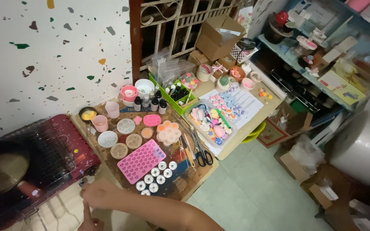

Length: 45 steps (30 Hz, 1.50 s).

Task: Mixing fragrance and liquid wax in a small container using a dropper and a spoon at a workshop desk.

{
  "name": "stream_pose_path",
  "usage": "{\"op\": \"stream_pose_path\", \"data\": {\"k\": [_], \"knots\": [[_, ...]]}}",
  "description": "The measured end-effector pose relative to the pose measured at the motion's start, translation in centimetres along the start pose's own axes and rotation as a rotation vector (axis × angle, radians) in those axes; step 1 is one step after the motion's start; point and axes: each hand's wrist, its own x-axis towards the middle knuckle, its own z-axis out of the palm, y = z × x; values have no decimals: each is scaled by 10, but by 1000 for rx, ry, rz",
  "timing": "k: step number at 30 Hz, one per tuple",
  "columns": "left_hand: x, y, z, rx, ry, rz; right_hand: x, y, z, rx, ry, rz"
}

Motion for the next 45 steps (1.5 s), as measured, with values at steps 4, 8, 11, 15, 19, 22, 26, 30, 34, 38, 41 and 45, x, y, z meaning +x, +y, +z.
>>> {"op": "stream_pose_path", "data": {"k": [4, 8, 11, 15, 19, 22, 26, 30, 34, 38, 41, 45], "knots": [[-4, 10, -5, 11, -42, -70, 1, 2, 5, -111, -161, 16], [-15, 43, -17, 115, -102, -228, -20, 62, 91, 631, 85, -84], [-32, 76, -40, -68, -90, -100, -9, -5, -18, -169, -129, -54], [-46, 105, -63, -37, -137, -145, -11, 1, -9, -137, 15, -122], [-53, 129, -78, -107, -133, -177, -9, 25, 28, -190, -13, -231], [-53, 129, -77, -139, -101, -138, -7, 14, 6, -116, -9, -218], [-53, 134, -81, -84, -120, -135, -11, -9, -30, -211, -144, -63], [-50, 117, -68, -100, -120, -93, -10, 3, -16, -8, -43, -142], [-53, 124, -72, -80, -131, -123, -11, -3, -19, -114, -74, -116], [-46, 116, -66, -58, -154, -132, -11, 7, -5, 5, 1, -186], [-52, 125, -74, -77, -137, -114, -18, 1, -10, -206, 19, -102], [-51, 130, -78, -59, -177, -138, -16, -10, -28, -75, -84, -151]]}}
